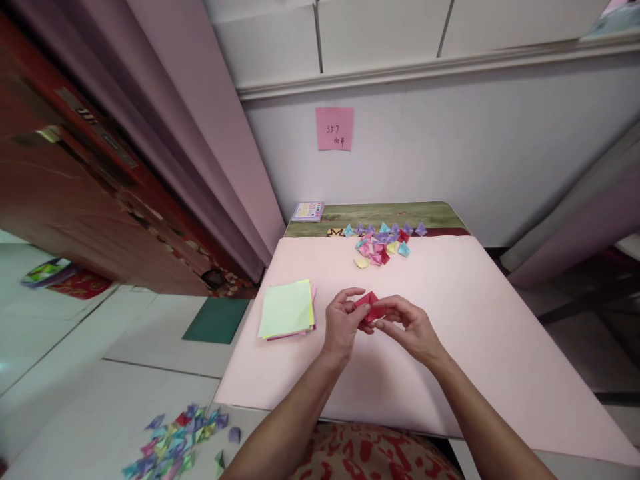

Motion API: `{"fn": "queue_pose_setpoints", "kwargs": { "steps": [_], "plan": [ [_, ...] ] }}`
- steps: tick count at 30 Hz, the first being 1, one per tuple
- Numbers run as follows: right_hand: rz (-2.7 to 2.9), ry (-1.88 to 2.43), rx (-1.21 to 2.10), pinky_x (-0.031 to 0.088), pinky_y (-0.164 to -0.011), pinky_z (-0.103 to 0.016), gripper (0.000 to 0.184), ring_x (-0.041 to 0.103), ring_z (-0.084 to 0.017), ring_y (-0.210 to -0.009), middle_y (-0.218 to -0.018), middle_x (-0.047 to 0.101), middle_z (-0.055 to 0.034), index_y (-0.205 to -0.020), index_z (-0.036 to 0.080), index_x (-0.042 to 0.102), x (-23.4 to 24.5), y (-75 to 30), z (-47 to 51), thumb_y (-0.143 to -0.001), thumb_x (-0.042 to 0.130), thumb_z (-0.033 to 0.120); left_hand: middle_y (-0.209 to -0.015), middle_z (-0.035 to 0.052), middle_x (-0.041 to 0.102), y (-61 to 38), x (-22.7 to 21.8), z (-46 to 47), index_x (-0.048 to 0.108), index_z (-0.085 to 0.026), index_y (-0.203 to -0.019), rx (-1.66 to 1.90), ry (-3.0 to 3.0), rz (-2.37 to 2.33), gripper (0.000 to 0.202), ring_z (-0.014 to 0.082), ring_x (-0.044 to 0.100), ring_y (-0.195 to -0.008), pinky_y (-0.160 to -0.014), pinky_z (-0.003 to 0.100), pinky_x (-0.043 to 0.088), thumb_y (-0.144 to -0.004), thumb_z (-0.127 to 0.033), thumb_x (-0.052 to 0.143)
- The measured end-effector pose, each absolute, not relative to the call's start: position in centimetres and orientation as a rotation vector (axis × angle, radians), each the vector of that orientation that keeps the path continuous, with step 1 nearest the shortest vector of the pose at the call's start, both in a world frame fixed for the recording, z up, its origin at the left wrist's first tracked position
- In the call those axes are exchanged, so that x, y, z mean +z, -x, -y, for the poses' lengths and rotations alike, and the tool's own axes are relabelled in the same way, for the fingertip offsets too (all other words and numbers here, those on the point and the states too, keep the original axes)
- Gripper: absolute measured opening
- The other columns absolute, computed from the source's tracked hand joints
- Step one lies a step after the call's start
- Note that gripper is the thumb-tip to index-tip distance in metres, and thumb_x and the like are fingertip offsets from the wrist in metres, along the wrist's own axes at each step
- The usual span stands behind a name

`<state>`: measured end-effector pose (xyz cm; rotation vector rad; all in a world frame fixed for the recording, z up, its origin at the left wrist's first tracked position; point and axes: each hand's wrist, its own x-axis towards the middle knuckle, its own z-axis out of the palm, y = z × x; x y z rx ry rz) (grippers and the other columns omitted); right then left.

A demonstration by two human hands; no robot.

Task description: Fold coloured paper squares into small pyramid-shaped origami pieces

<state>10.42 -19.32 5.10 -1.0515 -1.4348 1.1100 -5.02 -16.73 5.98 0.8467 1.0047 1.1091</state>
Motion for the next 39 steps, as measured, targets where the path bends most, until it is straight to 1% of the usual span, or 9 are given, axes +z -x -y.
{"fn": "queue_pose_setpoints", "kwargs": {
  "steps": [3, 5, 11, 19, 23, 28, 32, 36, 39],
  "plan": [
    [1.455, 1.010, 1.118, 0.058, -0.080, -0.037, 0.027, 0.069, -0.021, -0.087, -0.101, 0.068, -0.0071, -0.105, 0.022, 0.068, 4.9, -10.5, 19.7, -0.082, 0.074, 0.033, -0.058, -0.0005, 0.064, 5.0, 6.1, 16.7, 0.067, -0.013, -0.086, 1.075, -0.866, -0.990, 0.035, 0.0121, 0.058, -0.044, -0.044, 0.024, 0.050, -0.064, -0.036, 0.081],
    [1.421, 1.005, 1.135, 0.058, -0.080, -0.038, 0.029, 0.069, -0.021, -0.085, -0.100, 0.069, -0.0068, -0.110, 0.023, 0.066, 4.7, -10.6, 19.7, -0.083, 0.073, 0.032, -0.062, 0.0020, 0.067, 5.1, 6.2, 16.7, 0.068, -0.012, -0.084, 1.051, -0.891, -0.980, 0.032, 0.0126, 0.060, -0.049, -0.049, 0.025, 0.052, -0.067, -0.036, 0.080],
    [1.385, 1.028, 1.132, 0.055, -0.081, -0.038, 0.028, 0.067, -0.021, -0.085, -0.100, 0.071, -0.0067, -0.113, 0.023, 0.064, 4.5, -11.2, 19.7, -0.086, 0.070, 0.032, -0.079, 0.0078, 0.071, 6.3, 7.1, 16.9, 0.072, -0.013, -0.099, 0.980, -1.096, -0.828, 0.030, 0.0179, 0.066, -0.069, -0.066, 0.033, 0.057, -0.082, -0.037, 0.067],
    [1.324, 1.009, 1.164, 0.053, -0.084, -0.037, 0.027, 0.067, -0.022, -0.091, -0.103, 0.071, -0.0081, -0.112, 0.022, 0.065, 4.3, -11.5, 19.9, -0.087, 0.069, 0.033, -0.093, 0.0088, 0.072, 7.1, 7.4, 16.9, 0.072, -0.017, -0.109, 0.926, -1.232, -0.724, 0.031, 0.0176, 0.064, -0.081, -0.075, 0.031, 0.053, -0.078, -0.022, 0.071],
    [1.250, 1.015, 1.167, 0.055, -0.081, -0.035, 0.023, 0.069, -0.021, -0.087, -0.097, 0.073, -0.0068, -0.105, 0.021, 0.069, 4.5, -11.2, 20.0, -0.086, 0.070, 0.034, -0.090, 0.0091, 0.073, 6.8, 7.1, 16.9, 0.074, -0.016, -0.103, 0.945, -1.196, -0.755, 0.027, 0.0176, 0.065, -0.078, -0.072, 0.030, 0.053, -0.079, -0.028, 0.072],
    [1.166, 1.156, 1.012, 0.053, -0.062, -0.027, 0.020, 0.063, -0.015, -0.064, -0.071, 0.070, -0.0020, -0.089, 0.020, 0.072, 5.1, -10.4, 20.1, -0.087, 0.067, 0.039, -0.078, 0.0078, 0.074, 6.3, 7.3, 17.1, 0.077, -0.015, -0.092, 0.973, -1.170, -0.829, 0.024, 0.0159, 0.064, -0.066, -0.063, 0.028, 0.053, -0.082, -0.035, 0.071],
    [1.161, 1.256, 0.841, 0.050, -0.059, -0.027, 0.024, 0.061, -0.015, -0.062, -0.068, 0.069, -0.0022, -0.082, 0.019, 0.072, 4.9, -9.8, 20.4, -0.088, 0.066, 0.042, -0.069, 0.0053, 0.071, 5.7, 7.3, 17.3, 0.076, -0.014, -0.084, 1.029, -1.141, -0.888, 0.025, 0.0136, 0.062, -0.058, -0.057, 0.026, 0.052, -0.081, -0.038, 0.072],
    [1.172, 1.266, 0.730, 0.050, -0.061, -0.027, 0.025, 0.061, -0.015, -0.063, -0.069, 0.069, -0.0024, -0.080, 0.019, 0.071, 4.6, -9.4, 20.6, -0.088, 0.065, 0.041, -0.064, 0.0020, 0.069, 5.2, 7.3, 17.4, 0.070, -0.014, -0.090, 1.098, -1.087, -0.910, 0.027, 0.0128, 0.061, -0.054, -0.054, 0.025, 0.051, -0.080, -0.039, 0.073],
    [1.166, 1.260, 0.703, 0.050, -0.060, -0.027, 0.023, 0.063, -0.015, -0.063, -0.072, 0.070, -0.0026, -0.082, 0.019, 0.070, 4.6, -9.1, 20.5, -0.088, 0.065, 0.041, -0.061, -0.0006, 0.068, 5.0, 7.5, 17.5, 0.063, -0.016, -0.102, 1.115, -1.083, -0.924, 0.033, 0.0129, 0.061, -0.053, -0.056, 0.026, 0.052, -0.080, -0.039, 0.073]
  ]
}}
